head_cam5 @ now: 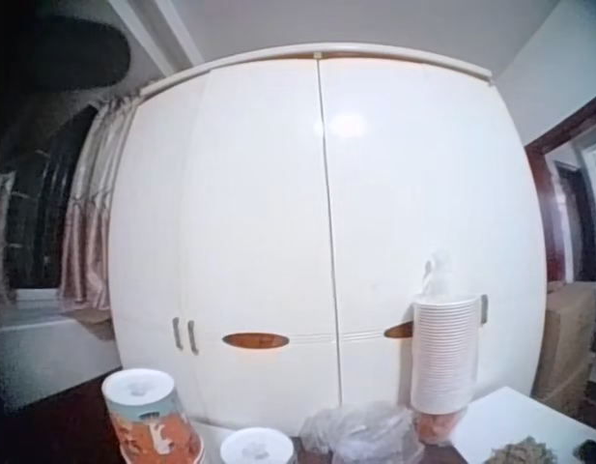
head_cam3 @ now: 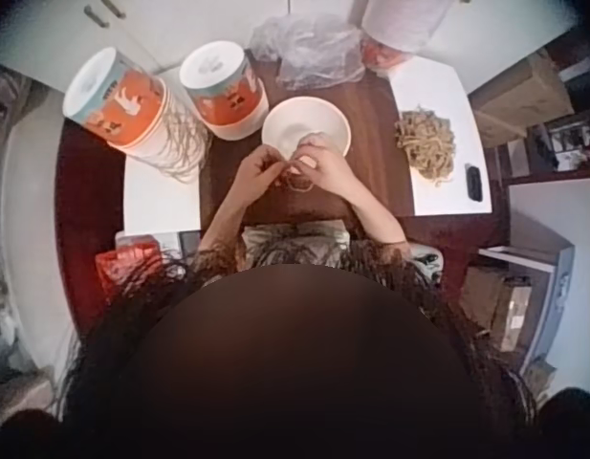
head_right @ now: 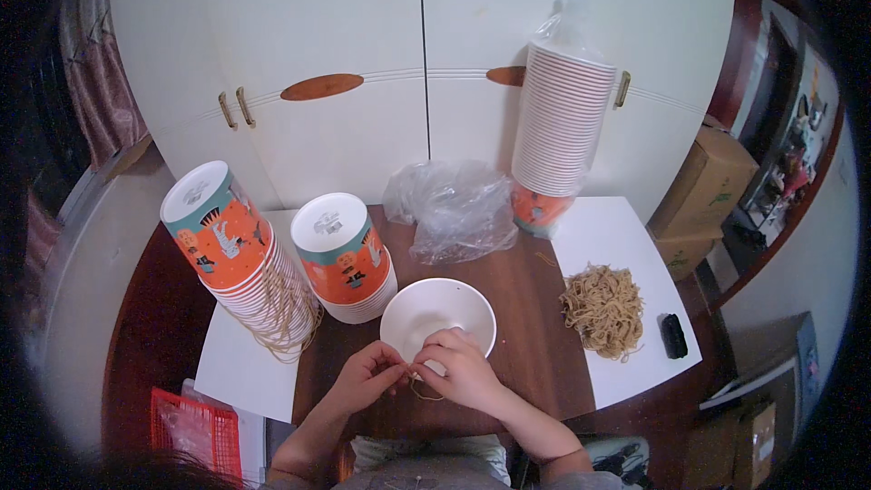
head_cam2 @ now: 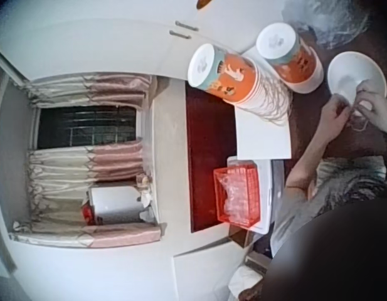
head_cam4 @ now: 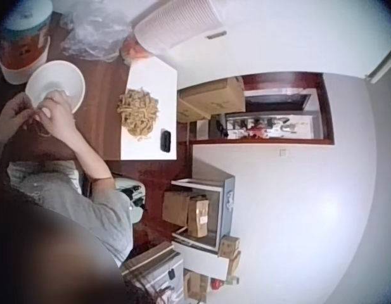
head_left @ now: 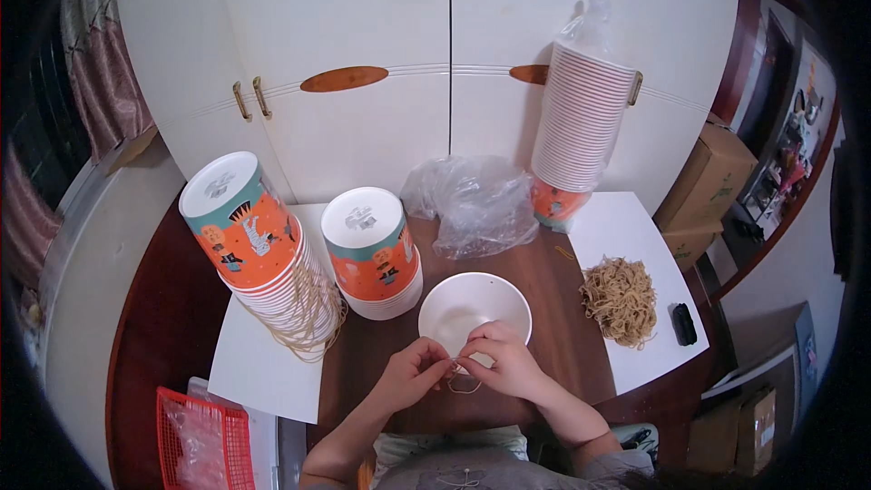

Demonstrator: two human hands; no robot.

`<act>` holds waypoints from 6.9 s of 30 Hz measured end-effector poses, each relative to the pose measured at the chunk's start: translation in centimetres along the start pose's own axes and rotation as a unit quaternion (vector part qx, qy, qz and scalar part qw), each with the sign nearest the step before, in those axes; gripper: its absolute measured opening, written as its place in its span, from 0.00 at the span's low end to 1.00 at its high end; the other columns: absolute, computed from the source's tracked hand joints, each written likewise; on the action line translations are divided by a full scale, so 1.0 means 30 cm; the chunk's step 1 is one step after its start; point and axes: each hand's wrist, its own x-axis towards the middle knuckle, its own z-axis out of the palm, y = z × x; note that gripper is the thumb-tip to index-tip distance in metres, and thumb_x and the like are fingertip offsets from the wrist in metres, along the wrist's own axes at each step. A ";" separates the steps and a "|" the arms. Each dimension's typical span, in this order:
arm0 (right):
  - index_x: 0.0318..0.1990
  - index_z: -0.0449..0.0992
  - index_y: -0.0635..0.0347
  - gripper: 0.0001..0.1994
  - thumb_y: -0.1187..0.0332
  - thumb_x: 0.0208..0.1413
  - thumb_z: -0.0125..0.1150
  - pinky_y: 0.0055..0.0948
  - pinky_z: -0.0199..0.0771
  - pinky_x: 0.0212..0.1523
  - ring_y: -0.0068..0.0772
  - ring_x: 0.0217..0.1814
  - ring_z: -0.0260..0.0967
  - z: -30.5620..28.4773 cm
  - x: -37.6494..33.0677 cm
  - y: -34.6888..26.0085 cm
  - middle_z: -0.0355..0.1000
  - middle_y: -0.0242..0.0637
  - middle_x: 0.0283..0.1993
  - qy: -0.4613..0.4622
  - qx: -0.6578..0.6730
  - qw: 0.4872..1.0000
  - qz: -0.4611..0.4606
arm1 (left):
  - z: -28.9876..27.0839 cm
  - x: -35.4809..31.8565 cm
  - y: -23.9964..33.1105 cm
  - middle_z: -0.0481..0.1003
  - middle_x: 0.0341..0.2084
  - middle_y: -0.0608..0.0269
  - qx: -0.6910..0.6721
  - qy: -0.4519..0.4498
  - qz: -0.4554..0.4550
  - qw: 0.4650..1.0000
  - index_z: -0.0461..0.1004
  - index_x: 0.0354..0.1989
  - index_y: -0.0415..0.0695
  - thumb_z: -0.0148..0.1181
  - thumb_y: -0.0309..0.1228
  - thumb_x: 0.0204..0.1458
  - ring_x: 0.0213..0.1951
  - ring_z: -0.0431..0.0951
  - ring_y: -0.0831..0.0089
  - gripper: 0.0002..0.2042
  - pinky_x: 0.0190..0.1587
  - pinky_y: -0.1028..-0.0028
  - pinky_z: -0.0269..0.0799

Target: Threading a string into paper bowls as part of a manufacturing or packaging assembly.

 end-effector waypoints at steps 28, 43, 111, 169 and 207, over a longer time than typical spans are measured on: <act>0.27 0.71 0.60 0.03 0.73 0.43 0.58 0.28 0.66 0.31 0.33 0.29 0.68 0.005 0.027 -0.024 0.70 0.35 0.26 -0.048 0.157 0.985 0.045 | -0.014 0.011 -0.014 0.70 0.25 0.66 0.077 0.051 0.056 0.994 0.65 0.33 0.39 0.52 0.23 0.48 0.29 0.70 0.83 0.05 0.31 0.83 0.66; 0.32 0.67 0.62 0.04 0.72 0.52 0.50 0.13 0.58 0.21 0.10 0.21 0.59 -0.021 0.042 0.050 0.64 0.25 0.20 -0.083 0.341 0.922 0.163 | -0.039 -0.022 0.010 0.73 0.25 0.67 0.137 0.023 0.031 0.990 0.69 0.39 0.40 0.56 0.26 0.46 0.27 0.71 0.84 0.11 0.30 0.83 0.67; 0.38 0.66 0.61 0.16 0.69 0.41 0.62 0.28 0.68 0.29 0.35 0.29 0.68 0.079 0.100 -0.051 0.71 0.37 0.32 -0.066 0.053 0.996 0.024 | -0.110 -0.011 -0.034 0.71 0.26 0.63 0.051 0.060 0.041 0.996 0.62 0.32 0.39 0.56 0.27 0.47 0.31 0.72 0.80 0.09 0.32 0.81 0.67; 0.30 0.67 0.58 0.09 0.71 0.43 0.61 0.24 0.63 0.21 0.25 0.21 0.61 0.104 0.111 -0.021 0.66 0.33 0.24 -0.064 0.067 0.995 0.032 | -0.036 -0.045 -0.127 0.69 0.26 0.68 0.140 0.217 0.124 0.958 0.70 0.33 0.41 0.53 0.27 0.48 0.29 0.69 0.79 0.05 0.31 0.83 0.64; 0.29 0.74 0.60 0.05 0.74 0.42 0.59 0.26 0.69 0.28 0.34 0.28 0.69 0.080 0.101 -0.033 0.70 0.37 0.27 -0.074 0.103 0.992 -0.013 | -0.039 -0.055 -0.125 0.68 0.29 0.69 0.052 0.149 0.123 0.980 0.72 0.34 0.42 0.56 0.26 0.46 0.26 0.65 0.85 0.07 0.28 0.86 0.60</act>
